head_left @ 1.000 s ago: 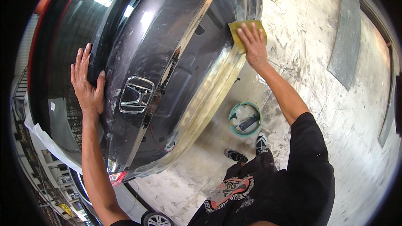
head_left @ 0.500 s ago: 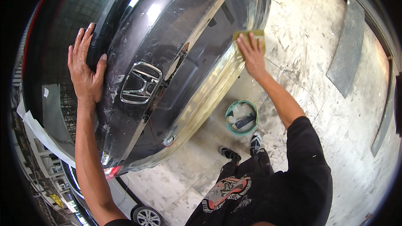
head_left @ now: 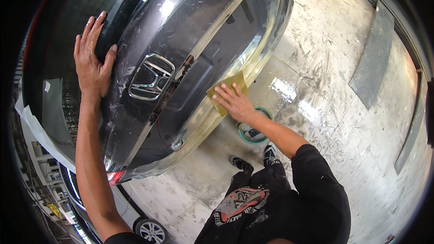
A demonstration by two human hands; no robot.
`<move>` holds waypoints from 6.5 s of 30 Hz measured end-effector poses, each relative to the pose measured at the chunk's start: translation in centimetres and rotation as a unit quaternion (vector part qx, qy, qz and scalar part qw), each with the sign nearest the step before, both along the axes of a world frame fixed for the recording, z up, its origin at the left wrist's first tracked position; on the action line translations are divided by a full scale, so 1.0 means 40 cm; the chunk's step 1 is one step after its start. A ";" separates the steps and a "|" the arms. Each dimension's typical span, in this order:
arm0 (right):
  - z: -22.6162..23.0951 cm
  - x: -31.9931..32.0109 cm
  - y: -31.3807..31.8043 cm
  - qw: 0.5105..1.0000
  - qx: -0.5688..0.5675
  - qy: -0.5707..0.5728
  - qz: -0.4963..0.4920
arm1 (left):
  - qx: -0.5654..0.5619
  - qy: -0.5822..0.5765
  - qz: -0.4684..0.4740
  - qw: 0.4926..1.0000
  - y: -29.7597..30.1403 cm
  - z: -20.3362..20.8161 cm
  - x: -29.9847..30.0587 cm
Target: The person is sanding a car's rear bumper using a sanding block and water from a bucket, repeatedly wetting the surface and rinsing the tool.
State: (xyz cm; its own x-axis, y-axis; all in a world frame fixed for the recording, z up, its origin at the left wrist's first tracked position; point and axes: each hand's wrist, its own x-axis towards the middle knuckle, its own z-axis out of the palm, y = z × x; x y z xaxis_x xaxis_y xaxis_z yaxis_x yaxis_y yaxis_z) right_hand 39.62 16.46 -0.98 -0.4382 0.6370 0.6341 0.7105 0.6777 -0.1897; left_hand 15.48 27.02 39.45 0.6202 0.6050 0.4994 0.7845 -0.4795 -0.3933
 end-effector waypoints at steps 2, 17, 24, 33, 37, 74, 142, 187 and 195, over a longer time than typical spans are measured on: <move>-0.012 0.075 0.080 0.992 0.109 0.013 -0.062 | 0.002 -0.003 -0.006 1.000 0.004 -0.007 -0.007; 0.097 0.066 0.131 0.960 -0.103 0.087 -0.247 | 0.024 -0.009 -0.021 0.999 0.017 -0.015 -0.036; 0.151 -0.107 0.063 0.927 -0.190 0.223 -0.232 | 0.021 -0.001 -0.017 1.000 0.014 -0.010 -0.029; 0.123 -0.146 0.049 0.922 -0.168 0.222 -0.270 | 0.030 -0.003 -0.001 1.000 0.022 -0.020 -0.027; 0.151 -0.023 0.116 0.928 -0.156 0.142 -0.308 | 0.038 0.001 0.006 0.999 0.016 -0.020 -0.034; 0.161 -0.080 0.107 0.898 -0.193 0.186 -0.349 | 0.011 -0.009 0.031 0.999 -0.004 -0.011 0.004; 0.263 -0.214 0.200 0.822 -0.086 0.489 -0.278 | -0.003 -0.021 -0.021 1.000 0.015 -0.012 -0.014; 0.266 -0.126 0.212 0.814 -0.106 0.529 -0.215 | -0.044 -0.022 -0.017 0.999 0.013 -0.007 0.000; 0.265 -0.095 0.230 0.813 -0.122 0.535 -0.195 | -0.054 -0.019 -0.014 0.998 0.002 0.001 -0.006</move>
State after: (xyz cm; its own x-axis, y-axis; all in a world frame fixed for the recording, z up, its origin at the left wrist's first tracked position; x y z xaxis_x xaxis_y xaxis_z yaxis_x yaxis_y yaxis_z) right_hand 35.82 25.65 9.62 0.5467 0.7591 0.3534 0.2029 0.2894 -0.9355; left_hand 15.23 27.11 39.50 0.6197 0.6395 0.4549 0.7833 -0.5396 -0.3086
